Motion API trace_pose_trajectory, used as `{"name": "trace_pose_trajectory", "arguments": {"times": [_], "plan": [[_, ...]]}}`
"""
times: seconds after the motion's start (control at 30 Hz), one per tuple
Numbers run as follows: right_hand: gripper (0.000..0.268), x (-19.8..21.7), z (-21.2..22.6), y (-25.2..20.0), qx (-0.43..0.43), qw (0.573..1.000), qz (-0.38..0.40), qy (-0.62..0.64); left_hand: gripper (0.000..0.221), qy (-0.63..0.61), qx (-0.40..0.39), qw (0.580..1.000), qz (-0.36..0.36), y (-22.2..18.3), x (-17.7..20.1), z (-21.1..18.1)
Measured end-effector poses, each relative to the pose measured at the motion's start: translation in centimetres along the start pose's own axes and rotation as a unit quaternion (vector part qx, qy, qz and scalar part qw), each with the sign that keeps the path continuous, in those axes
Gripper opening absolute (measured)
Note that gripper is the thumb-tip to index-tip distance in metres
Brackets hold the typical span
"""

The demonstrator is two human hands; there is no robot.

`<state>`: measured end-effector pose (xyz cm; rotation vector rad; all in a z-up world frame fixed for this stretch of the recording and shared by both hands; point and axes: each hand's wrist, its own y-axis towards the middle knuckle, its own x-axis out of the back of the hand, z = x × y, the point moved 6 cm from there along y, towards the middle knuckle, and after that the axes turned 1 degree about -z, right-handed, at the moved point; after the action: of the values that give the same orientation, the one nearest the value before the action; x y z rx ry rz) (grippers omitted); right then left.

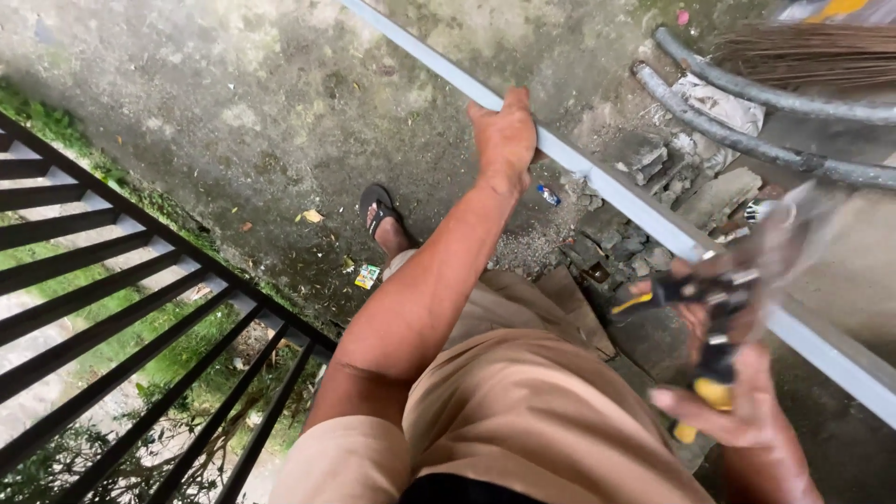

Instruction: Using tin snips to notch a metal profile and then bending it by hand to create a frame or structure.

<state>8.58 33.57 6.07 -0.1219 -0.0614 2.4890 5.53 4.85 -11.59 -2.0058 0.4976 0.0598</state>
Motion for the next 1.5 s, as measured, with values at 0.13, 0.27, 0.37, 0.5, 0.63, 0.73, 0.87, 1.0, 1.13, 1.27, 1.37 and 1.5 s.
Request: {"name": "trace_pose_trajectory", "arguments": {"times": [0.13, 0.27, 0.37, 0.5, 0.63, 0.73, 0.87, 1.0, 1.13, 1.27, 1.37, 1.5], "plan": [[0.119, 4.2, -8.6, -2.5, -0.295, 0.816, 0.049, -0.495, 0.044, 0.011, 0.026, 0.999, -0.018, -0.5, 0.1, -1.1], [0.114, 3.1, -11.4, 0.1, -0.318, 0.831, -0.008, -0.457, 0.044, -0.003, 0.017, 1.0, -0.003, -1.3, -0.3, -2.2], [0.114, 2.5, -11.7, 2.2, -0.266, 0.826, 0.003, -0.497, 0.042, 0.023, 0.017, 0.999, -0.015, -0.9, -0.4, -2.3], [0.117, 2.8, -12.1, 3.0, -0.252, 0.832, 0.007, -0.494, 0.043, 0.037, 0.021, 0.999, -0.019, -0.9, -0.3, -2.5], [0.117, 2.2, -11.6, 3.2, -0.224, 0.852, 0.04, -0.472, 0.045, 0.045, 0.019, 0.998, -0.027, -0.4, 0.0, -1.8], [0.114, 1.6, -10.8, 3.4, -0.206, 0.862, 0.047, -0.461, 0.047, 0.037, 0.016, 0.999, -0.028, 0.0, 0.2, -1.3], [0.113, 1.5, -10.8, 3.6, -0.25, 0.85, 0.042, -0.463, 0.055, 0.032, 0.012, 0.999, -0.041, 0.5, 0.5, -0.3], [0.114, 1.6, -10.5, 3.0, -0.267, 0.847, 0.045, -0.458, 0.059, 0.033, 0.02, 0.998, -0.046, 0.5, 0.7, 0.3], [0.115, 2.3, -11.2, 1.4, -0.267, 0.842, 0.059, -0.465, 0.052, 0.028, 0.02, 0.998, -0.044, 0.0, 0.8, -0.4], [0.118, 1.7, -11.0, 2.3, -0.29, 0.842, 0.069, -0.45, 0.048, 0.013, 0.023, 0.999, -0.039, 0.1, 0.6, 0.0], [0.115, 2.0, -11.3, 2.9, -0.279, 0.835, 0.068, -0.47, 0.05, 0.022, 0.034, 0.998, -0.043, -0.2, 0.6, -0.2], [0.121, 2.3, -11.2, 3.3, -0.337, 0.805, 0.078, -0.482, 0.053, 0.024, 0.025, 0.998, -0.045, 0.4, 0.7, 0.4]]}}
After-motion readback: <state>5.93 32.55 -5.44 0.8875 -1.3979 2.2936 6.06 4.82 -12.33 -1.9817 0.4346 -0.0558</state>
